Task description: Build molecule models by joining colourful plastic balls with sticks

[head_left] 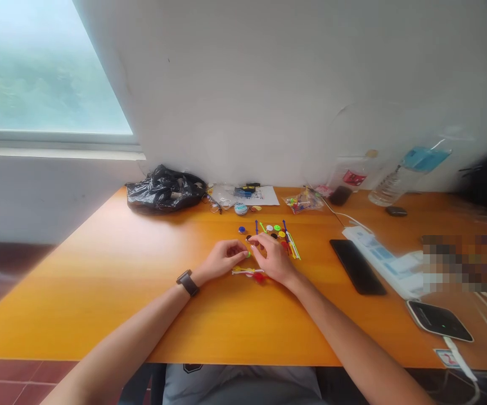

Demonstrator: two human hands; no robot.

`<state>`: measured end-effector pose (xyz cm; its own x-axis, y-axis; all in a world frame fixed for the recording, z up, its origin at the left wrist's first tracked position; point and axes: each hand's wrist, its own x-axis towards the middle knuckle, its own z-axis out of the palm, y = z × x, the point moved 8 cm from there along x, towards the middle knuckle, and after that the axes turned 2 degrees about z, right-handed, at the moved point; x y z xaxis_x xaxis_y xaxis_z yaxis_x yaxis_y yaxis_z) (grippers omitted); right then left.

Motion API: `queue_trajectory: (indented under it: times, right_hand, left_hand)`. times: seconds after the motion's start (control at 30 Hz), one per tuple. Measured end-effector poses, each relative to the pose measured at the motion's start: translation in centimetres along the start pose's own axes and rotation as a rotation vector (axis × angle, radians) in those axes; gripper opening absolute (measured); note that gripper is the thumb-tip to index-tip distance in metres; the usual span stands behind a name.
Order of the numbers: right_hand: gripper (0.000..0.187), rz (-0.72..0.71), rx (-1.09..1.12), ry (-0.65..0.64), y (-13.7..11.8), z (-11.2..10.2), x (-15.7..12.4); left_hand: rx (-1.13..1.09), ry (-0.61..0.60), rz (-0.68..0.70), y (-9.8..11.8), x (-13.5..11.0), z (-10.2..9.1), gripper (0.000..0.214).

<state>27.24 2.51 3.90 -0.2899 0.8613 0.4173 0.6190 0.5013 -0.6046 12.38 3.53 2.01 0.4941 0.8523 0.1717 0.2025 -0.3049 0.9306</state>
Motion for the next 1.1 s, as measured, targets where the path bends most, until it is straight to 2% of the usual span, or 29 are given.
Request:
queue_trajectory:
  times: [0.13,0.4,0.5,0.67,0.9,1.1]
  right_hand:
    - [0.028,-0.004,-0.122,-0.041,0.1,0.2,-0.1]
    - [0.026,-0.005,-0.183,-0.119,-0.1,0.6,-0.3]
    - [0.013,0.004,-0.179,-0.129,-0.2,0.7,-0.3]
    - [0.013,-0.014,-0.183,-0.147,-0.4,0.7,-0.2]
    - [0.017,-0.017,-0.2,-0.212,-0.4,1.3,-0.3]
    - [0.018,-0.029,-0.242,-0.254,-0.6,1.5,-0.3]
  left_hand:
    - [0.01,0.0,-0.009,-0.1,0.0,0.0,0.042]
    - [0.048,-0.004,0.001,-0.1,0.0,0.1,0.039]
    - [0.065,-0.01,0.007,-0.3,0.0,0.2,0.038]
    - [0.096,-0.025,0.023,-0.3,-0.1,0.4,0.033]
    - [0.152,-0.033,0.1,0.1,-0.2,0.6,0.024]
    - [0.251,-0.061,0.186,1.3,-0.5,0.9,0.016]
